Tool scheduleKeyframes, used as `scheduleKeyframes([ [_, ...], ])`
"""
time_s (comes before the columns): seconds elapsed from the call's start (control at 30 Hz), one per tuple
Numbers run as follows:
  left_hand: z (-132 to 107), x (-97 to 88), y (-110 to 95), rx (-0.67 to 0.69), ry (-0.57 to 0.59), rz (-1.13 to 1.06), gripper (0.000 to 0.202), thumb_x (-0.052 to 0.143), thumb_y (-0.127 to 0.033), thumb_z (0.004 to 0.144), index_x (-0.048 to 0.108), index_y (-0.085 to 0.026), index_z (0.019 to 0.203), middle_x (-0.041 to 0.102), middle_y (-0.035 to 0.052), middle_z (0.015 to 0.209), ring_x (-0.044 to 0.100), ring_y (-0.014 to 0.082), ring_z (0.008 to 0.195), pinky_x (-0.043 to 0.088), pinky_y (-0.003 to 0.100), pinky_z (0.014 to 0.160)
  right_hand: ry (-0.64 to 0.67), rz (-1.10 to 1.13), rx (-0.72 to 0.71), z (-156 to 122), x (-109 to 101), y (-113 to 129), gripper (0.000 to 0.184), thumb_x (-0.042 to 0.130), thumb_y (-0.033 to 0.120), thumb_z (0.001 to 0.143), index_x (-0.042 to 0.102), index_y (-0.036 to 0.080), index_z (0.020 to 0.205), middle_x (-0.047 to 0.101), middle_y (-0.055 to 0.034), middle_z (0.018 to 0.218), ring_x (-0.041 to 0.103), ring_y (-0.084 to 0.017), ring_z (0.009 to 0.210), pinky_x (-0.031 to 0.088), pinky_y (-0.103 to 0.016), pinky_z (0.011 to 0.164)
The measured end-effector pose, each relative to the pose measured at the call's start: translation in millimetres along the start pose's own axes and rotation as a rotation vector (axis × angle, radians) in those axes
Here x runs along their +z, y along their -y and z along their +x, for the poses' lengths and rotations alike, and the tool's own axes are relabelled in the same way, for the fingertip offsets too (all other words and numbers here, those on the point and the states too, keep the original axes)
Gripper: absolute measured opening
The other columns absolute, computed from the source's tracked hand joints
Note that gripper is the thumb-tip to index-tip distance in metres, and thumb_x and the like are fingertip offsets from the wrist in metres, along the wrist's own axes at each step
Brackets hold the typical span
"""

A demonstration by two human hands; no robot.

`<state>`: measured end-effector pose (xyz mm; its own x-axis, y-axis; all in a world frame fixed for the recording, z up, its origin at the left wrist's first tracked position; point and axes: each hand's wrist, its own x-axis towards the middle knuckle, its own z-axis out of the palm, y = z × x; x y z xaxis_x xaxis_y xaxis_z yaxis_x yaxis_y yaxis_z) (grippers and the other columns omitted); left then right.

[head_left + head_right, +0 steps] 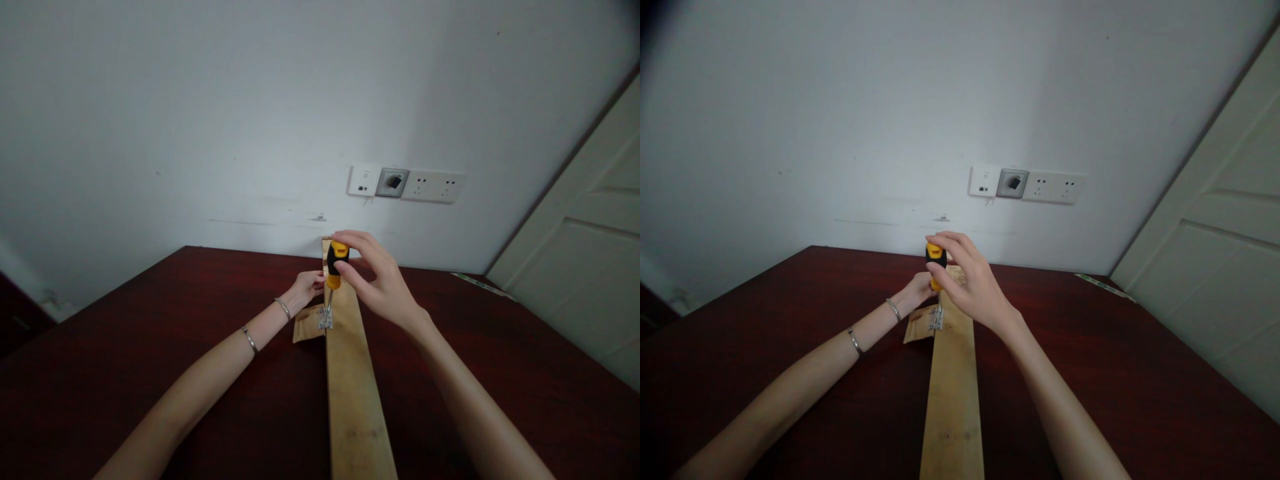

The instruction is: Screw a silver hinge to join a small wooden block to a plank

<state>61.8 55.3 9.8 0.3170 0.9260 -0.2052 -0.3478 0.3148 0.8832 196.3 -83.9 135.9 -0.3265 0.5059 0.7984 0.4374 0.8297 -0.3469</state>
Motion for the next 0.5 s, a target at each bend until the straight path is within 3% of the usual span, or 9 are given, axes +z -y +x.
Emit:
scheduleKeyframes([
  [0.1,0.7,-0.5,0.5,-0.004,0.005,0.0,0.019,0.05,0.003,0.074,0.064,-0.009,0.079,0.065,0.0059,0.072,0.058,0.0128,0.062,0.047,0.022,0.063,0.024,0.078,0.005,0.6,-1.9,-0.4,0.037,0.049,0.022,0.092,0.053,0.03,0.128,0.059,-0.0061,0.127,0.055,-0.023,0.117,0.052,-0.044,0.095],
  [0.3,-0.9,1.9,-1.1,-0.005,-0.039,-0.006,0.024,0.047,0.005,0.074,0.064,-0.01,0.082,0.062,0.0023,0.066,0.057,0.0115,0.059,0.047,0.023,0.063,-0.08,0.076,0.06,0.0,0.2,-1.7,0.025,0.066,0.029,0.083,0.061,0.027,0.108,0.058,-0.0058,0.108,0.058,-0.021,0.102,0.058,-0.036,0.079],
  [0.5,-2.1,3.5,-2.4,-0.038,-0.057,-0.025,0.02,0.05,0.003,0.071,0.062,-0.01,0.08,0.061,0.0024,0.062,0.056,0.0113,0.056,0.049,0.023,0.061,0.032,0.193,0.088,-1.2,-1.5,-3.0,0.037,0.053,0.02,0.09,0.054,0.03,0.125,0.057,-0.0051,0.126,0.056,-0.021,0.115,0.054,-0.039,0.09],
])
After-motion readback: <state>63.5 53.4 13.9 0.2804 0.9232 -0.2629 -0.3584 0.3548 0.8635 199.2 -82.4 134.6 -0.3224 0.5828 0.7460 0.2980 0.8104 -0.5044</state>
